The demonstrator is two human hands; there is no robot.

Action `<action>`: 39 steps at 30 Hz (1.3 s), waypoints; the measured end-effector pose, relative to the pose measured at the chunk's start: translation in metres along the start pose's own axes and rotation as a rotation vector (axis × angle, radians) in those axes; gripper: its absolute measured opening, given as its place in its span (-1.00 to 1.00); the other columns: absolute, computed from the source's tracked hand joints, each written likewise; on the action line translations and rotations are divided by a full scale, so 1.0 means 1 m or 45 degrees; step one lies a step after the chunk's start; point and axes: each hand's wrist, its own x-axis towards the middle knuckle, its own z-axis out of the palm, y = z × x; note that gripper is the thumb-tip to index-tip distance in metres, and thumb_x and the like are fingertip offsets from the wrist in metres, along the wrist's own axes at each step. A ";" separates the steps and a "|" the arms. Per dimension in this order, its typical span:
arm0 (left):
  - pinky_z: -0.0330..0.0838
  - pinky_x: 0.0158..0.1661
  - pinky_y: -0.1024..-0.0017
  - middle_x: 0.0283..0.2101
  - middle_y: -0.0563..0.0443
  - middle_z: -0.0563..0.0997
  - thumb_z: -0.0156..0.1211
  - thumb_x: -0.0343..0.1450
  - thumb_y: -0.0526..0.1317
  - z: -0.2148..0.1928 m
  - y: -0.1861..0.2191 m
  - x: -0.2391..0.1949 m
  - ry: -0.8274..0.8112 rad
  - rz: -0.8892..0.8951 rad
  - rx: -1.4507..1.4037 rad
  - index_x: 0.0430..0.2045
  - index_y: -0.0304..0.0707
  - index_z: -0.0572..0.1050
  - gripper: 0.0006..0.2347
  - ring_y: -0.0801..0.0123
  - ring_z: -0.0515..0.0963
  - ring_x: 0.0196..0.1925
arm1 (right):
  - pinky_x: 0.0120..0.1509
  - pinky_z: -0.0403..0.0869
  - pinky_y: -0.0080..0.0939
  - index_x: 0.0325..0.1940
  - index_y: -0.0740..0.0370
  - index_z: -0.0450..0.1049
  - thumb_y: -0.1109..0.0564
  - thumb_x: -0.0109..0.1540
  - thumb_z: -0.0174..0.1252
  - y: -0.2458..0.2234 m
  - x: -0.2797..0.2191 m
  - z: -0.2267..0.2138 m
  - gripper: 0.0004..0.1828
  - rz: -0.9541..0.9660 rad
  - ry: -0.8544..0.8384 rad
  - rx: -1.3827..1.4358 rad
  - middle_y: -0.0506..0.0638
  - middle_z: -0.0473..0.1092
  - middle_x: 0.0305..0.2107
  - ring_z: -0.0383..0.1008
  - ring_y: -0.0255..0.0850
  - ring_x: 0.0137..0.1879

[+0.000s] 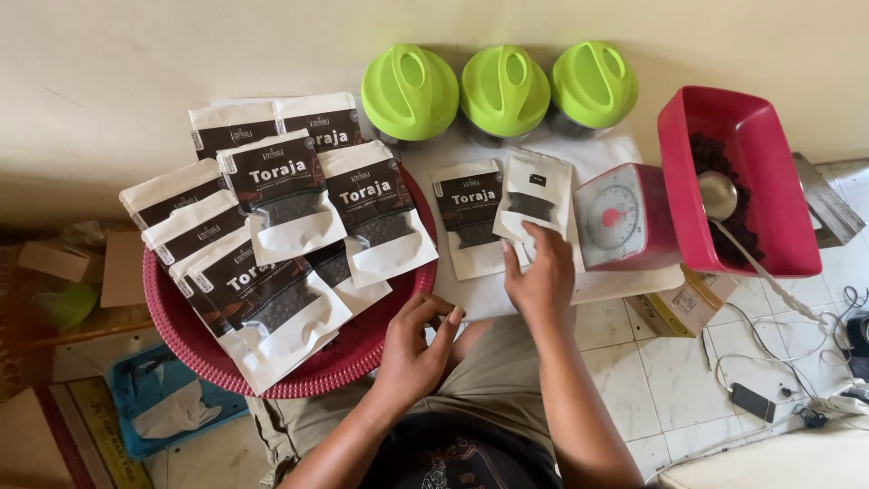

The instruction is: Sorting and inspecting packaged coffee bags

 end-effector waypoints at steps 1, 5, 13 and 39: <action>0.32 -0.46 0.34 -0.47 -0.20 0.56 0.26 0.44 -0.26 0.000 0.001 0.000 0.005 -0.001 0.002 -0.46 -0.33 0.66 -0.87 0.24 0.50 -0.50 | 0.02 0.48 0.06 0.08 0.13 0.55 0.02 0.16 0.42 -0.002 0.005 0.006 -0.57 -0.003 -0.002 0.003 0.04 0.51 -0.17 0.53 0.02 -0.12; 0.30 -0.43 0.41 -0.43 -0.06 0.54 0.21 0.46 -0.18 -0.004 0.006 -0.003 -0.048 -0.050 0.021 -0.46 -0.29 0.63 -0.82 0.34 0.47 -0.44 | 0.03 0.45 0.24 0.20 0.03 0.44 -0.27 0.22 0.23 -0.015 0.018 0.016 -0.43 0.061 -0.550 -0.182 0.07 0.44 -0.03 0.45 0.14 0.09; 0.36 -0.34 0.46 -0.37 0.04 0.54 0.16 0.47 -0.14 -0.007 0.004 -0.004 -0.081 -0.122 0.023 -0.47 -0.28 0.60 -0.79 0.41 0.52 -0.35 | 0.12 0.39 0.28 0.35 0.01 0.24 -0.34 0.10 0.37 -0.004 -0.003 0.003 -0.13 0.205 -0.597 -0.259 0.15 0.21 0.23 0.31 0.19 0.24; 0.41 0.08 -0.16 0.10 -0.39 0.42 0.31 0.34 -0.09 0.035 -0.017 -0.014 -0.297 -0.470 0.352 0.28 -0.27 0.19 -0.37 -0.37 0.51 0.09 | -0.39 0.53 -0.28 0.14 0.36 0.55 0.40 0.20 0.16 0.048 -0.094 -0.047 -0.59 0.782 -0.572 1.076 0.11 0.56 -0.26 0.45 -0.25 -0.48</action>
